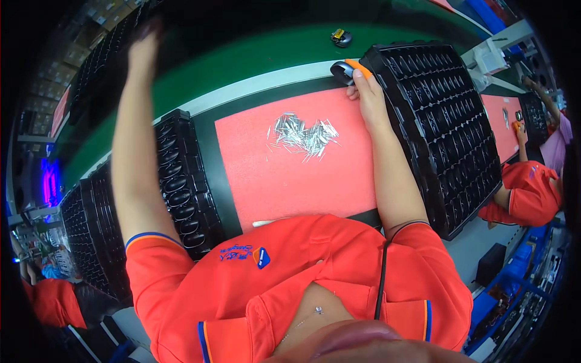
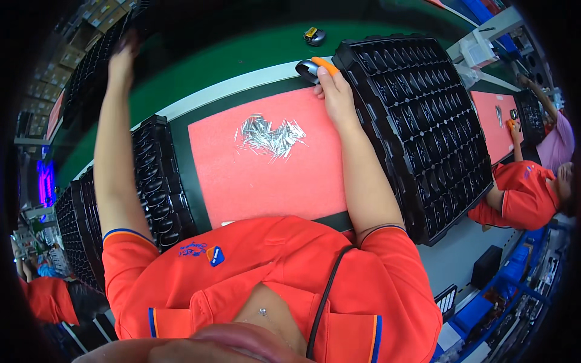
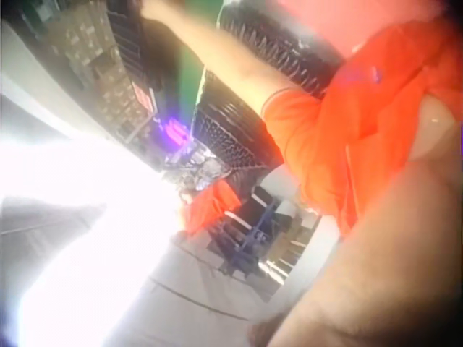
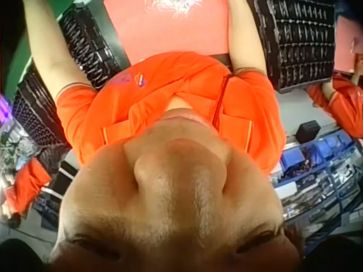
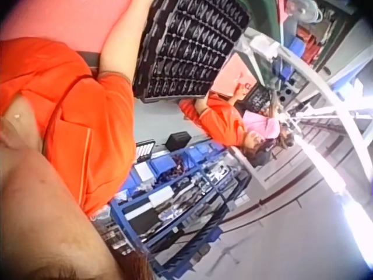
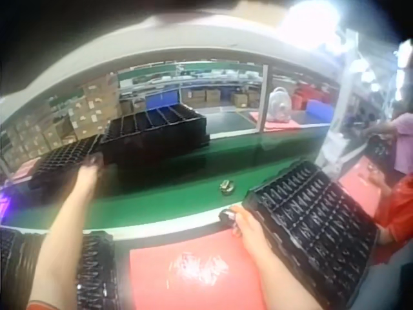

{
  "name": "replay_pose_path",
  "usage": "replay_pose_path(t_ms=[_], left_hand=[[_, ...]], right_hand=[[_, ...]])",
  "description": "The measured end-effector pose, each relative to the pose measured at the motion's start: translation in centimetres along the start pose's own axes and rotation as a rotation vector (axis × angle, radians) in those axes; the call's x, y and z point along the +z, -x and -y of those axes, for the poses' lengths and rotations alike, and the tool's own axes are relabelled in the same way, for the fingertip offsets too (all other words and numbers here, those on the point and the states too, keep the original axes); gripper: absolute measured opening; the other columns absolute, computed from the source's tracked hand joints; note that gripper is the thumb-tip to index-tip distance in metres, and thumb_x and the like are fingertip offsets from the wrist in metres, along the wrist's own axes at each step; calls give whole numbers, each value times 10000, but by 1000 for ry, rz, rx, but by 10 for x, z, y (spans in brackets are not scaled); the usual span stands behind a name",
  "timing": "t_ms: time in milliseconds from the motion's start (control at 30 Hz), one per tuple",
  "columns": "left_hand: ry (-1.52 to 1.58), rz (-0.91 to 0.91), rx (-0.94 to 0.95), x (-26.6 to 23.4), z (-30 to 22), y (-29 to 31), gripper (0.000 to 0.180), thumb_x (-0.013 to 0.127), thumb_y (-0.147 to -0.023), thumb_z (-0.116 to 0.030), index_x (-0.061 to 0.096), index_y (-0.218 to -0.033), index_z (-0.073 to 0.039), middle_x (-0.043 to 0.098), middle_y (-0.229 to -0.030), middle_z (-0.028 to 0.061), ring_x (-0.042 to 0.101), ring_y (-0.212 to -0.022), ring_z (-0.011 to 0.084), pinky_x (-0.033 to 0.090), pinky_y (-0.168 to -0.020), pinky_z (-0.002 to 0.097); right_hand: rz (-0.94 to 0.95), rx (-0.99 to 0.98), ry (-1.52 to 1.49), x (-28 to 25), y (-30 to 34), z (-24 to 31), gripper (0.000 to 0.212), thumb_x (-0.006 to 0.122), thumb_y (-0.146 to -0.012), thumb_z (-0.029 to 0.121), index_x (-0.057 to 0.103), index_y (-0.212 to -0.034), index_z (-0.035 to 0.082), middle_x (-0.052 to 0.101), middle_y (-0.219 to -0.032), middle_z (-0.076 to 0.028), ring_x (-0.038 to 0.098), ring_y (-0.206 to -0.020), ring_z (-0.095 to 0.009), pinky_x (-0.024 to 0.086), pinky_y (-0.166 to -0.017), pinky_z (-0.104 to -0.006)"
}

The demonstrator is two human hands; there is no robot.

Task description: Assembling electronic components using a hand-held jig and placing the finished parts into organized trays on a factory assembly line.

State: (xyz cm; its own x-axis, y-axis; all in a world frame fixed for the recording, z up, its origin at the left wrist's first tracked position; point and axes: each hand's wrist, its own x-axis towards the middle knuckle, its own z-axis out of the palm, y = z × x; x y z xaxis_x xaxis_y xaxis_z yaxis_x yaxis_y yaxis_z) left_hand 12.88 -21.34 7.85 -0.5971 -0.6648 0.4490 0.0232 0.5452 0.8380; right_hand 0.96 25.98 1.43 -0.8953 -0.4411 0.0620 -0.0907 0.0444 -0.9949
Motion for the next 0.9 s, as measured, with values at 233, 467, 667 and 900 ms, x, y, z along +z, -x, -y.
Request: replay_pose_path(t_ms=[233,467,667,900], left_hand=[[961,225,-416,193,-122,116,271,473,-959,-250,563,-1094,-32,626,-916,67,591,-825,148,449,-698,255],[880,424,-544,231,-130,184,343,491,-963,-205,493,-1245,-11,593,-1111,79,573,-1007,149,429,-913,282],[776,567,-539,234,-137,198,366,548,-935,-211,510,-1235,-5,606,-1107,69,567,-1017,111,428,-934,256],[809,607,-567,233,-139,199,404,574,-919,-193,491,-1251,21,603,-1132,103,582,-1033,141,452,-936,264]], right_hand=[[-38,53,-120,1,2,10,372,531,-931,271,557,-1193,8,543,-732,-1,499,-642,-57,412,-624,-197],[-131,-106,-128,-2,2,17,380,544,-924,255,537,-1214,10,545,-800,1,491,-689,-53,402,-631,-193],[-159,-200,-121,2,7,20,378,584,-904,190,523,-1226,1,560,-909,-16,490,-711,-52,418,-661,-193],[-134,-196,-40,2,0,6,380,611,-888,128,515,-1229,-8,583,-1003,-36,526,-785,-52,427,-679,-186]])
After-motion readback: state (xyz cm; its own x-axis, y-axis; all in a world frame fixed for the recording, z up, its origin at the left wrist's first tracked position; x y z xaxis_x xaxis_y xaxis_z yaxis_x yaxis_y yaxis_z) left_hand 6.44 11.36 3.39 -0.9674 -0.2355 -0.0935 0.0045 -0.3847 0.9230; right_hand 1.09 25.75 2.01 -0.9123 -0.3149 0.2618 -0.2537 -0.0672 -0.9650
